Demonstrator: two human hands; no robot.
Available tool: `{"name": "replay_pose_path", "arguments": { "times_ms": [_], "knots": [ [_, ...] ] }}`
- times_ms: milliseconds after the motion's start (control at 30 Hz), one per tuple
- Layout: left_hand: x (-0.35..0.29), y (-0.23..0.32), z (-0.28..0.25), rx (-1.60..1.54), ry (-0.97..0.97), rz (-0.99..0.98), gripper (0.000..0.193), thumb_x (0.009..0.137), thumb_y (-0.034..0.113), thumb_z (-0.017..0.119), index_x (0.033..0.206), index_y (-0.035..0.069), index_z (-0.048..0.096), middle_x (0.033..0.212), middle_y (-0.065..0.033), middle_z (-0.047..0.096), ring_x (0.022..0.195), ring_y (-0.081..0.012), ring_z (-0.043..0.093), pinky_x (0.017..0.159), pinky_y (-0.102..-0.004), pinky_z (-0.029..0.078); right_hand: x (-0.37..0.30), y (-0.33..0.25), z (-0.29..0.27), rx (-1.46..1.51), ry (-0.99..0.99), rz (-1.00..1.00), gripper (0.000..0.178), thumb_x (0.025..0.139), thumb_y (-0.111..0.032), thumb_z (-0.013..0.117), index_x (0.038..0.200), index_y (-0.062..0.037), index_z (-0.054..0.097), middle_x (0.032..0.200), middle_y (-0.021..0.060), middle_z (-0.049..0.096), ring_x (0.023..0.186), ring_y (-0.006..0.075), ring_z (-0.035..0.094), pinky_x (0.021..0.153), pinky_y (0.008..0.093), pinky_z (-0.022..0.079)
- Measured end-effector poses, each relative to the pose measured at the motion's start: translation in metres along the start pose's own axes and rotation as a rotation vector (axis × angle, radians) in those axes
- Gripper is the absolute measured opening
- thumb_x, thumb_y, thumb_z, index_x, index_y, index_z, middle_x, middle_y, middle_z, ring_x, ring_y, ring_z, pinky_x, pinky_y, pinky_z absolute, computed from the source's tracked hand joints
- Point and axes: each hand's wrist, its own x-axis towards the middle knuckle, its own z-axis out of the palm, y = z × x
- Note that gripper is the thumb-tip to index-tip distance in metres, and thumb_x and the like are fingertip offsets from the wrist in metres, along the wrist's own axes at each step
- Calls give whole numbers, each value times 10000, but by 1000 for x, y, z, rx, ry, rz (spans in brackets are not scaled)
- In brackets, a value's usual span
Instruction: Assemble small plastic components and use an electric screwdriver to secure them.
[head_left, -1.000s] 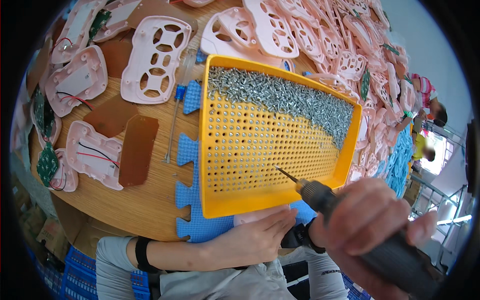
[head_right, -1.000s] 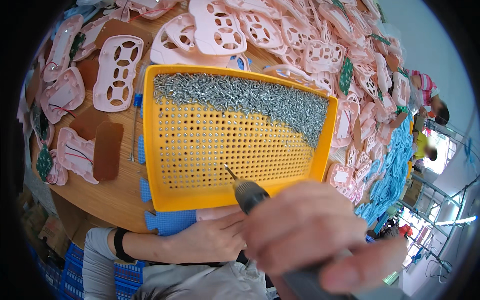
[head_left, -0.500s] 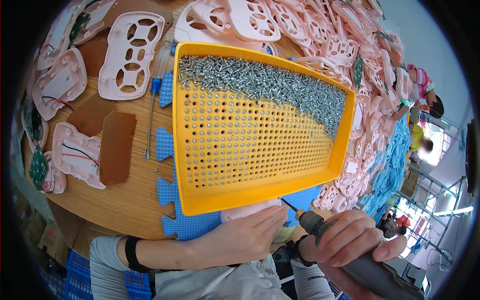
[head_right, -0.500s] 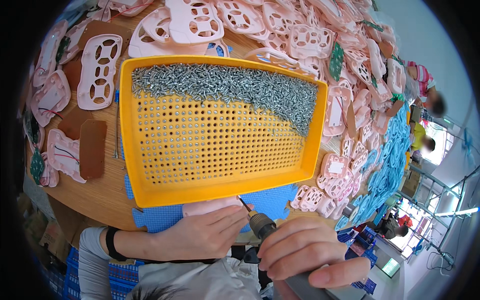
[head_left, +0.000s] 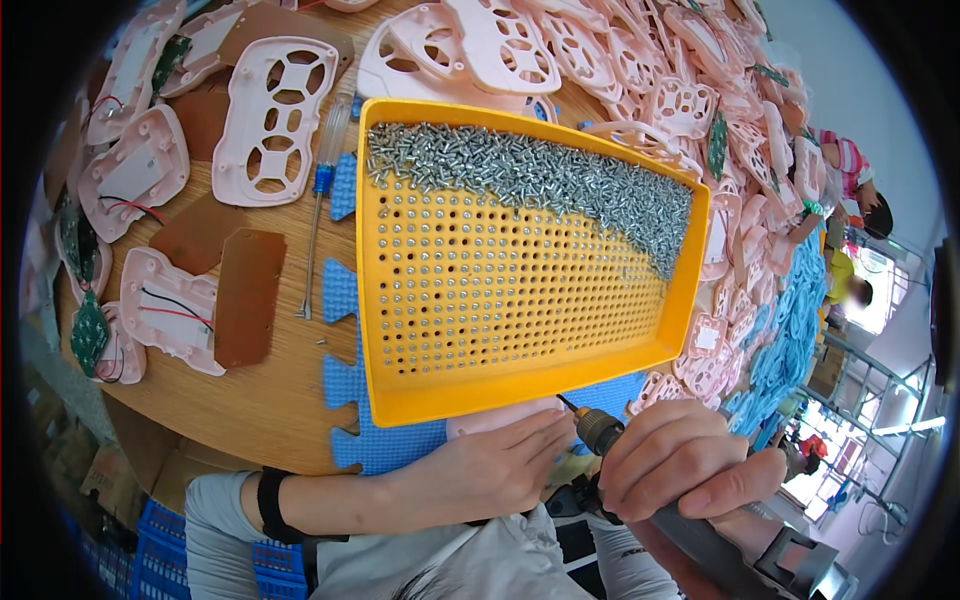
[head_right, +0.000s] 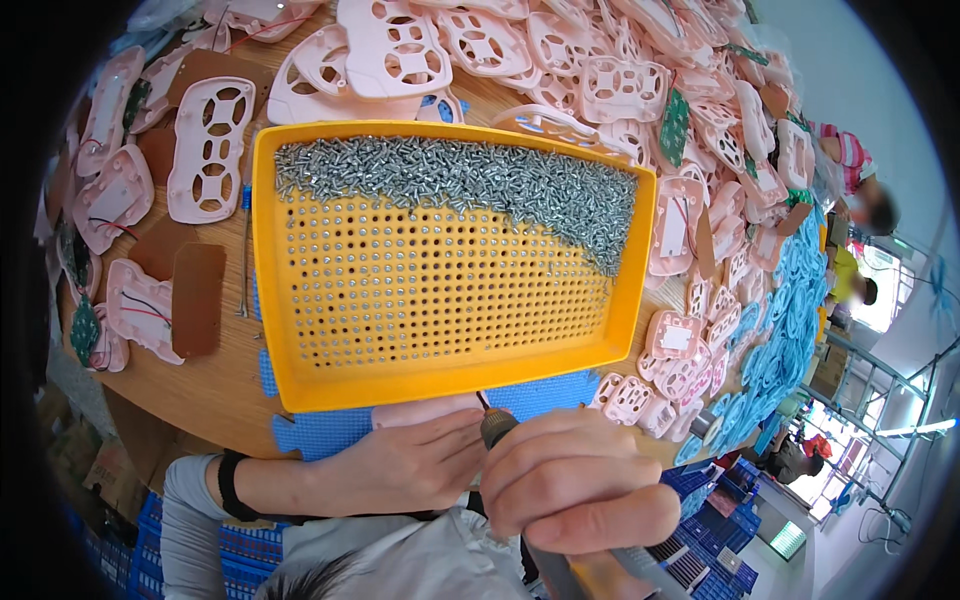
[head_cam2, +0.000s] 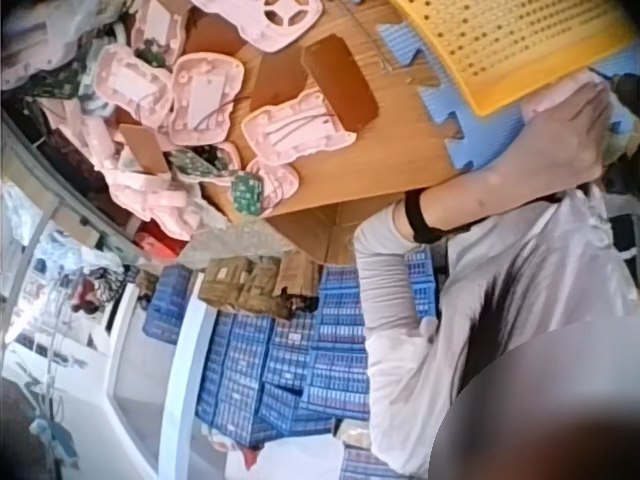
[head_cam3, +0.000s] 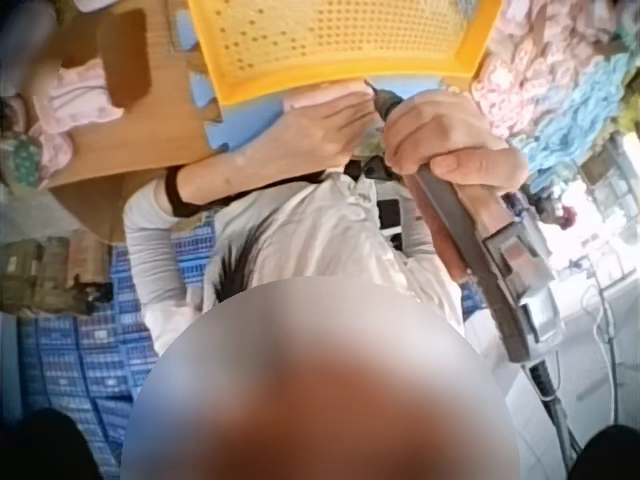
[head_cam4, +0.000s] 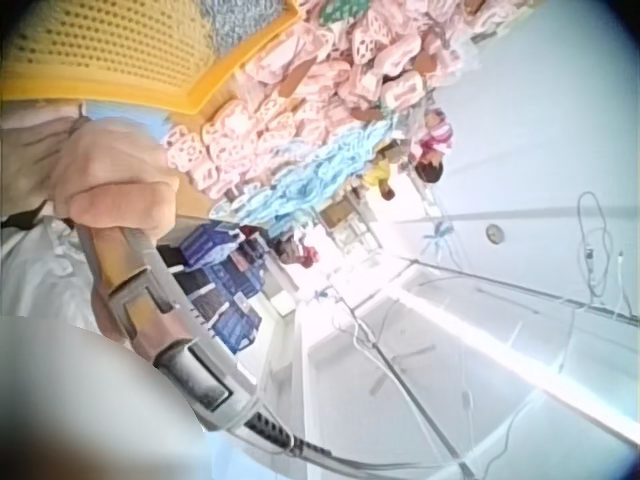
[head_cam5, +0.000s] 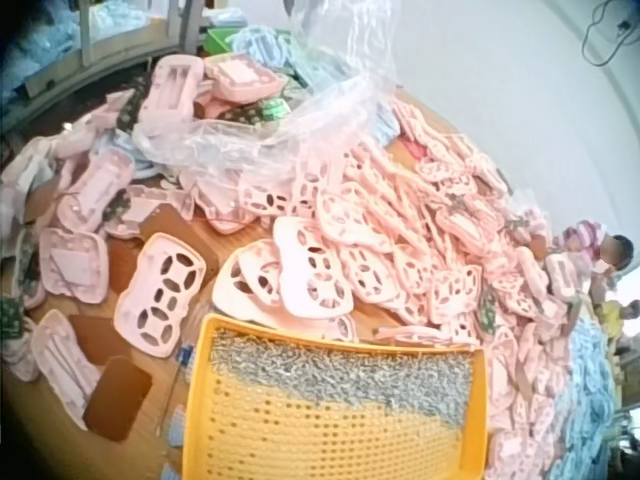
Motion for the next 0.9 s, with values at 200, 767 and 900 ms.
{"name": "replay_pose_path", "arguments": {
  "times_ms": [200,767,900],
  "knots": [
    [1,0,-1,-59,-18,-18,370,783,186,511,1012,-74,641,1102,-153,632,1097,-232,572,1039,-328,370,7,0,-5,30,-124,5,157,866,-34,543,909,36,409,646,178,573,489,268,570,456,369,505],
    [0,1,-3,-81,125,-80,399,711,139,521,1019,-83,642,1159,-174,604,1152,-239,537,1067,-330,332,56,15,16,-144,12,-131,327,805,-237,633,1013,-96,424,616,76,598,469,179,591,402,274,488],
    [-2,3,4,-15,127,-65,409,714,145,517,1037,-73,641,1160,-167,606,1160,-233,532,1078,-332,316,56,24,15,-189,4,-103,501,783,-466,660,1020,-108,401,638,52,590,486,164,589,413,253,484]
  ]
}}
